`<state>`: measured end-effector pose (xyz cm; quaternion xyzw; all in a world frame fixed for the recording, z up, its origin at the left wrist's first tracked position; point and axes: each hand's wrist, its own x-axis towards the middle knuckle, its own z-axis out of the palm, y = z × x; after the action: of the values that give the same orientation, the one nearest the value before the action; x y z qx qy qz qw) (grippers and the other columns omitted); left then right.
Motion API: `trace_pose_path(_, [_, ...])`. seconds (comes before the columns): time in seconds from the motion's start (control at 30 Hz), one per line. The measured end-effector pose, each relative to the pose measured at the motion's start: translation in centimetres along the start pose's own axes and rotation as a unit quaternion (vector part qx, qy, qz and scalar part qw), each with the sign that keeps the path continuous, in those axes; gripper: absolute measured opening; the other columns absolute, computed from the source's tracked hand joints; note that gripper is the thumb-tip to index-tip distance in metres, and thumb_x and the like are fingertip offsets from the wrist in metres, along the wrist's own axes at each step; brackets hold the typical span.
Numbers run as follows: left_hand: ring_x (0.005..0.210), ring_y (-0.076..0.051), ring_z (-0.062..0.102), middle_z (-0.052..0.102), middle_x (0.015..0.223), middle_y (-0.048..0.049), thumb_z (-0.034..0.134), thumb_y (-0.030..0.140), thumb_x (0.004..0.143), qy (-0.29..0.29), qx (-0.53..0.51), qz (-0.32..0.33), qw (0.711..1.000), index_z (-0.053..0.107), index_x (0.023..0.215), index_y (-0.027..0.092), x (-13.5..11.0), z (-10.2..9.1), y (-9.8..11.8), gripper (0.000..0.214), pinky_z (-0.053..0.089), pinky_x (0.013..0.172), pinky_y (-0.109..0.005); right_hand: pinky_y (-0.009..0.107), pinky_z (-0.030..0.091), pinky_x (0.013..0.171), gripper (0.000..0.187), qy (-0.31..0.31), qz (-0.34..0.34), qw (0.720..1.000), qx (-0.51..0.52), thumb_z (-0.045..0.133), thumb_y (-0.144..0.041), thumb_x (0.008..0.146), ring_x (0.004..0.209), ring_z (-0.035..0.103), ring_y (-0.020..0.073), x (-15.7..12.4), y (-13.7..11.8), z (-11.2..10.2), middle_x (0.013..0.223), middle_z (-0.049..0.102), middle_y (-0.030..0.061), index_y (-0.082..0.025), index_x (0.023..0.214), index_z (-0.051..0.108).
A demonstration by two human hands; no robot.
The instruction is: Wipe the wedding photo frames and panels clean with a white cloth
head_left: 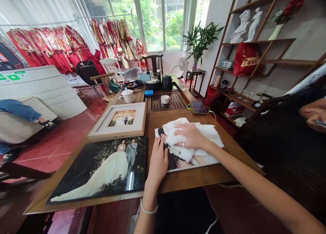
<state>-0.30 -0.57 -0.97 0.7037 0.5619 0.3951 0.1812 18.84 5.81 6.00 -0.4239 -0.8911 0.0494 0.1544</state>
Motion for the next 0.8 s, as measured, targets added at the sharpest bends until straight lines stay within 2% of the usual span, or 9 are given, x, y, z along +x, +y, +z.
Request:
trace_pose_path(0.13, [0.147,-0.027,0.025,0.036,0.155,-0.0166,0.039,0.021,0.094,0.003,0.004,-0.006,1.000,0.042,0.143,0.014,0.0,0.0,0.1,0.049,0.024,0.120,-0.050,0.050,0.037,0.091,0.036,0.000,0.043,0.999,-0.032,0.066,-0.048,0.080,0.113,0.050,0.0326,2.5,-0.5,0.4,0.132,0.058,0.0081,-0.027,0.110,0.068])
trace_pose_path(0.27, [0.148,-0.028,0.023,0.035,0.155,-0.0190,0.038,0.020,0.095,-0.008,0.009,-0.006,1.000,0.042,0.143,0.011,-0.1,-0.1,0.4,0.049,0.024,0.120,-0.051,0.050,0.036,0.092,0.039,-0.025,-0.001,0.999,-0.035,0.064,-0.052,0.081,0.113,0.049,0.0336,2.4,-1.1,0.3,0.131,0.058,0.0083,-0.028,0.112,0.068])
trace_pose_path(0.43, [0.149,-0.026,0.020,0.032,0.157,-0.0150,0.035,0.019,0.095,-0.020,-0.015,0.012,1.000,0.041,0.144,0.017,-0.3,-0.6,0.8,0.049,0.023,0.121,-0.050,0.051,0.035,0.095,0.034,-0.039,-0.076,0.996,0.021,0.068,-0.051,0.078,0.112,0.049,0.0316,-0.7,-2.3,-0.4,0.128,0.059,0.0083,-0.027,0.103,0.069])
trace_pose_path(0.63, [0.150,-0.029,0.016,0.030,0.158,-0.0148,0.046,0.023,0.091,-0.047,0.009,0.030,0.998,0.035,0.148,0.018,-0.5,-0.8,0.4,0.058,0.022,0.120,-0.053,0.049,0.029,0.102,0.028,-0.088,-0.163,0.977,0.105,0.074,-0.043,0.071,0.113,0.050,0.0282,-5.6,-3.9,-1.9,0.120,0.061,0.0032,-0.030,0.094,0.068])
trace_pose_path(0.73, [0.149,-0.030,0.017,0.026,0.159,-0.0189,0.043,0.022,0.092,-0.051,0.025,0.010,0.998,0.033,0.149,0.011,-0.7,-0.8,0.1,0.059,0.024,0.119,-0.052,0.048,0.031,0.101,0.022,-0.093,-0.175,0.973,0.120,0.072,-0.037,0.071,0.113,0.050,0.0271,-7.1,-3.7,-2.4,0.117,0.062,0.0031,-0.029,0.092,0.067])
trace_pose_path(0.8, [0.149,-0.029,0.018,0.026,0.159,-0.0186,0.040,0.021,0.093,-0.048,0.023,-0.001,0.999,0.032,0.149,0.011,-0.8,-0.9,0.3,0.058,0.024,0.120,-0.050,0.048,0.033,0.100,0.022,-0.081,-0.156,0.978,0.116,0.072,-0.034,0.072,0.113,0.051,0.0271,-7.6,-3.1,-2.5,0.118,0.062,0.0040,-0.029,0.093,0.067])
